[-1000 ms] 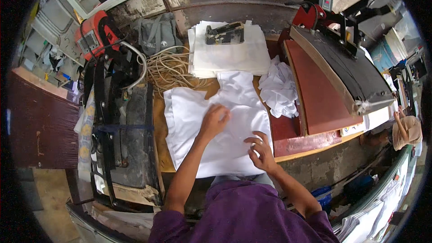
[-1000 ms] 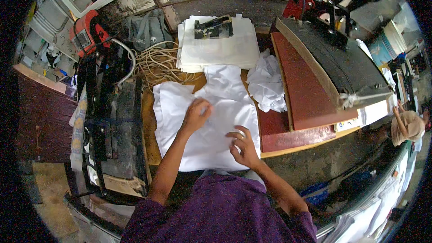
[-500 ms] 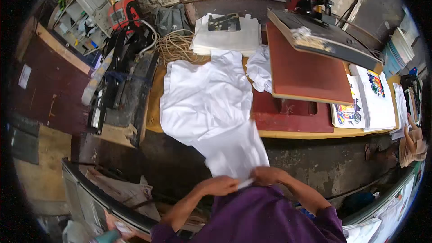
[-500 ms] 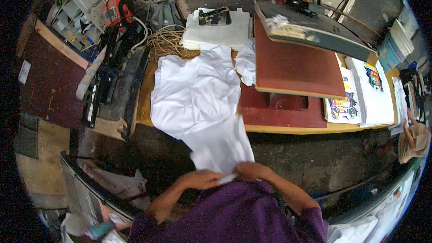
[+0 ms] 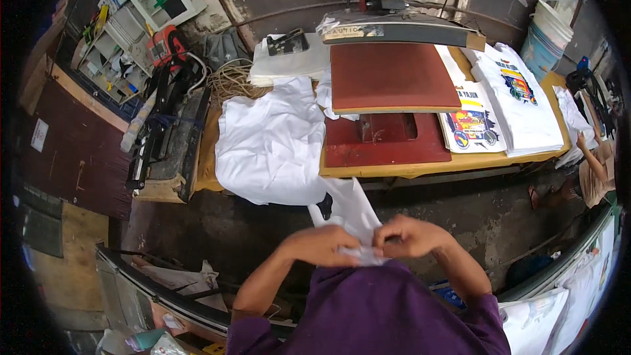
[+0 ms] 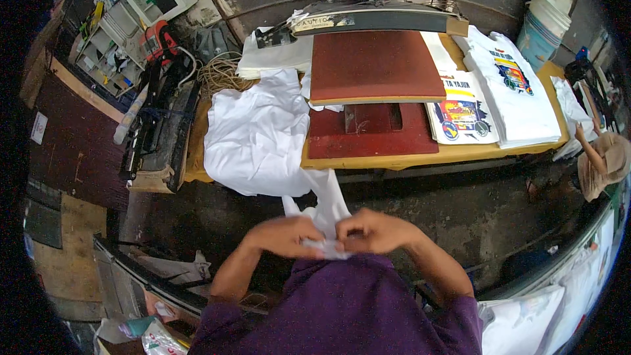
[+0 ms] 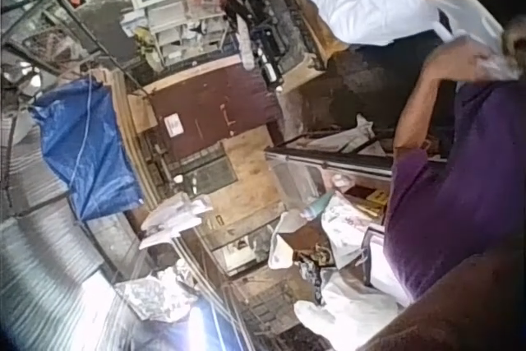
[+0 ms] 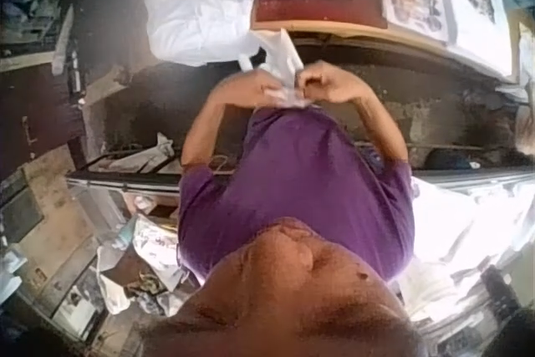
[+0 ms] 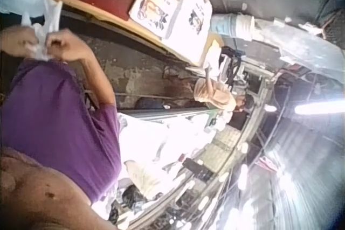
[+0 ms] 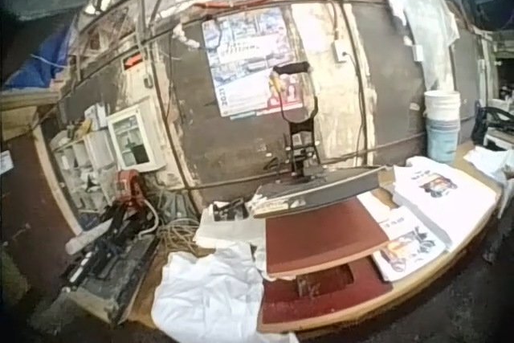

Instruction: Printing logos and designs onto t-shirts using a heat press machine.

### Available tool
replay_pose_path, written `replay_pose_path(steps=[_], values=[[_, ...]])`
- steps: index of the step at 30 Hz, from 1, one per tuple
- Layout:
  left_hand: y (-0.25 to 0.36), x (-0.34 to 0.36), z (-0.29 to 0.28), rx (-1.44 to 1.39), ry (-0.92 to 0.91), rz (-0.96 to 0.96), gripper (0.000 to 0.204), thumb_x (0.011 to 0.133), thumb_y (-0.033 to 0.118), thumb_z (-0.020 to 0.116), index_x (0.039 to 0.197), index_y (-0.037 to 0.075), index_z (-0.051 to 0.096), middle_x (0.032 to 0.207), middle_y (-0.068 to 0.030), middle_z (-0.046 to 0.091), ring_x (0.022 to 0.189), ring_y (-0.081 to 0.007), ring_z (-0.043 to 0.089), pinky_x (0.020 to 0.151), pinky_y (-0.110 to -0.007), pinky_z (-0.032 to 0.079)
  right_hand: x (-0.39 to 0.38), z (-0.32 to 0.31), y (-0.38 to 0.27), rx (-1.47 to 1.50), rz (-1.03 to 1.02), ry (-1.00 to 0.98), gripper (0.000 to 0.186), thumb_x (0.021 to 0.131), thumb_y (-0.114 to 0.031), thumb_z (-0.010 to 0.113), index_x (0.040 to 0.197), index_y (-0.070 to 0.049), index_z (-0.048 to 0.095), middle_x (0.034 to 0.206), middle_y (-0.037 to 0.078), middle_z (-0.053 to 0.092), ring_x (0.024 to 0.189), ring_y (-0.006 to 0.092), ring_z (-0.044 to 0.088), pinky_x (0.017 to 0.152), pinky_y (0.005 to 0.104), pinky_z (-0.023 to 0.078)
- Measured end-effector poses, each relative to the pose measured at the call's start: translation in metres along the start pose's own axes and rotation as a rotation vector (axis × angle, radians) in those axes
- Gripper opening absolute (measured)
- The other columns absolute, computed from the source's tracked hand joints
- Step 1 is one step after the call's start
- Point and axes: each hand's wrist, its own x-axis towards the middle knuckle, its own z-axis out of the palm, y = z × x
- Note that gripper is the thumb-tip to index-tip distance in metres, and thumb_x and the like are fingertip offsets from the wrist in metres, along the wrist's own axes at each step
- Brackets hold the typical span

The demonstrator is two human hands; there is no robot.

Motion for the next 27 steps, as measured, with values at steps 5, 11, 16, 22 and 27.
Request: replay_pose_path(steps=[5,11,16,22,27], values=[[0.074,0.003,0.038,-0.387,-0.183,0.452,0.027,0.087,0.024,0.063,0.090,-0.003,0.060,0.082,-0.0154,0.059,0.076,-0.0297,0.058,0.067,-0.038,0.045,-0.071,0.015,-0.090,0.218,-0.338,-0.237,0.014,0.084,-0.015,0.068,0.087,-0.003,0.062,0.076,0.011,0.060,0.069,0.0269,0.061,0.059,0.0319,0.046],[0.072,0.013,0.003,-0.361,0.056,0.252,0.020,0.079,0.015,0.072,0.083,-0.001,0.060,0.075,-0.0091,0.058,0.071,-0.0248,0.058,0.061,-0.033,0.043,-0.079,-0.011,-0.076,-1.093,0.101,0.390,0.025,0.061,-0.015,0.078,0.083,-0.007,0.068,0.078,0.009,0.065,0.077,0.0256,0.056,0.068,0.0411,0.045],[0.061,0.021,0.003,-0.007,0.234,0.138,0.020,0.068,0.013,0.077,0.076,0.004,0.061,0.068,-0.0058,0.058,0.068,-0.0225,0.056,0.060,-0.032,0.041,-0.095,-0.013,-0.071,-0.239,-0.175,0.267,0.026,0.054,-0.002,0.078,0.076,-0.003,0.064,0.076,0.009,0.063,0.073,0.0270,0.060,0.067,0.0367,0.048],[0.066,0.004,-0.021,0.294,0.545,0.065,0.015,0.064,0.008,0.072,0.068,0.004,0.058,0.061,-0.0127,0.058,0.059,-0.0308,0.056,0.056,-0.038,0.040,-0.149,-0.031,-0.069,-1.175,0.322,0.700,0.027,0.053,-0.004,0.072,0.078,-0.010,0.064,0.073,0.004,0.060,0.078,0.0238,0.057,0.073,0.0361,0.043],[0.043,-0.009,-0.045,0.560,0.655,-0.131,0.016,0.065,0.015,0.073,0.069,0.004,0.062,0.064,-0.0088,0.060,0.061,-0.0296,0.056,0.061,-0.036,0.038,-0.163,-0.050,-0.043,-1.406,0.393,1.020,0.027,0.050,-0.003,0.070,0.076,-0.008,0.064,0.075,0.005,0.058,0.082,0.0248,0.054,0.071,0.0362,0.041]])
